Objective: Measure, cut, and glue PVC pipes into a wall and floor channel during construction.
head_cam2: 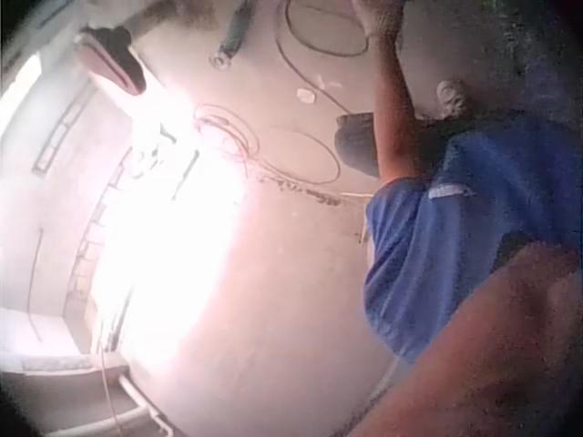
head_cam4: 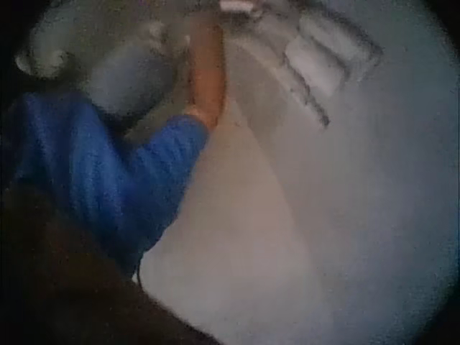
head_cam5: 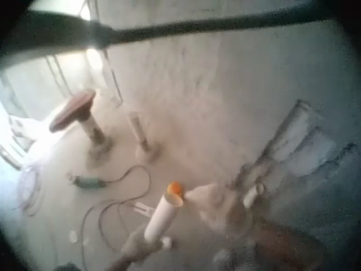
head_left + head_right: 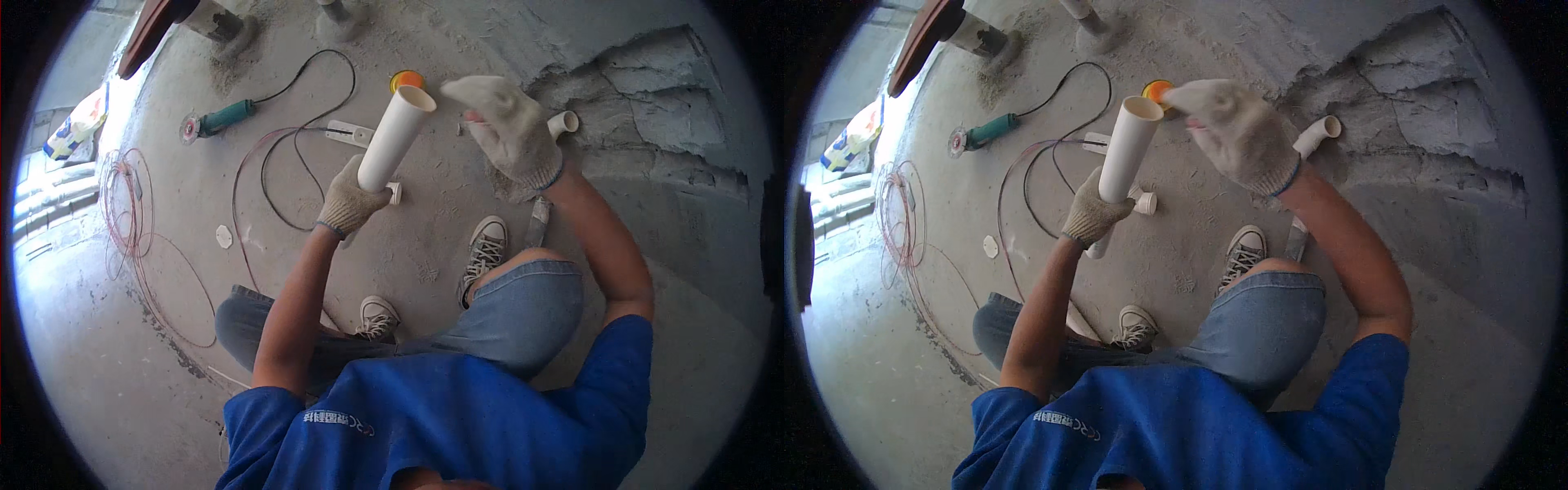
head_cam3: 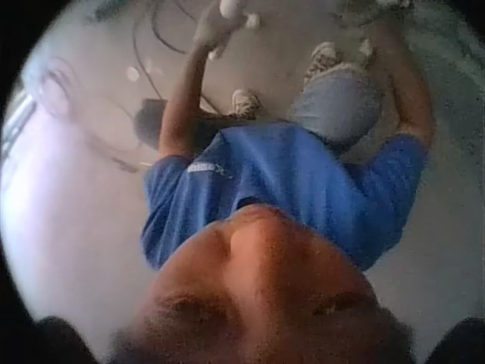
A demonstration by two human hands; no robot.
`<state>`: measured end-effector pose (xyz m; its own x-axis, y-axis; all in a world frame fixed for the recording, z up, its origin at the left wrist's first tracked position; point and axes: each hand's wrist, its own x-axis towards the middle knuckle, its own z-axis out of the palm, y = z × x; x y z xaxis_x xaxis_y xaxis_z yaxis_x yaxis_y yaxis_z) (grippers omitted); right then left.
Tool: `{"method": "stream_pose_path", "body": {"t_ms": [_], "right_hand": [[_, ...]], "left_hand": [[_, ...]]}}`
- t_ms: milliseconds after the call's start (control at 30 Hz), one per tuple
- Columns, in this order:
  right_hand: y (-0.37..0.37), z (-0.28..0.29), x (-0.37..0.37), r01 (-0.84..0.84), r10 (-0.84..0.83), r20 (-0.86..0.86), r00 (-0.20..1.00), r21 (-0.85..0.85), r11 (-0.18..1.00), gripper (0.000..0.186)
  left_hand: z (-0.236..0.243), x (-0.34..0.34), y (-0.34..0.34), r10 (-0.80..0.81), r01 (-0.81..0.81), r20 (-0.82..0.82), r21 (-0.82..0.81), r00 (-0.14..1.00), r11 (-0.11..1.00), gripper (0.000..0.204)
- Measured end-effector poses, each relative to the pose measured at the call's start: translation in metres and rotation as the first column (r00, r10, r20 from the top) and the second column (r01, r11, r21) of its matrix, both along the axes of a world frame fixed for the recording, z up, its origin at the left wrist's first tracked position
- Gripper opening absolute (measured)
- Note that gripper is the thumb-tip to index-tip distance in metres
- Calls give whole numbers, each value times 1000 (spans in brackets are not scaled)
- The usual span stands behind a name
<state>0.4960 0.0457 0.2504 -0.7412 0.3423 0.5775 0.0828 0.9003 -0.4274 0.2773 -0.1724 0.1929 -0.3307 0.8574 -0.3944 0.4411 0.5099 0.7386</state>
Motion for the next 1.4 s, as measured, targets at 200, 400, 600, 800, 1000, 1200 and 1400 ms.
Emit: {"method": "stream_pose_path", "body": {"t_ms": [200, 400, 600, 800, 1000, 1200, 1400], "right_hand": [[-10, 60, -29, -355, 253, 420, 872, 185, 916, 33], [-9, 25, -18, -197, 198, 471, 860, -53, 979, 25], [-33, 22, -12, -9, 291, -167, 942, -880, -475, 39], [-28, -15, -20, 74, 224, 200, 954, -879, 472, 48], [-70, -62, -12, -170, 347, 189, 919, -605, 778, 56], [-55, -51, -35, -413, 376, 388, 842, 14, 911, 33], [-66, -64, -35, 410, 529, 147, 836, -808, -422, 32]], "left_hand": [[16, -13, -4, -313, 310, -49, -62, 949, 949, 55], [15, -20, -7, -246, 269, -308, 34, 919, 963, 49], [-14, -27, -10, 99, -9, -597, 150, 796, 989, 37], [-36, -50, -18, 496, -869, 839, -60, 223, 491, 37], [-51, -67, -21, 431, -849, 800, -512, -417, 129, 43], [-58, -46, -20, 537, -824, 723, -560, -435, 88, 43], [-60, -68, -11, 378, -944, 887, -320, -266, 85, 38]]}}
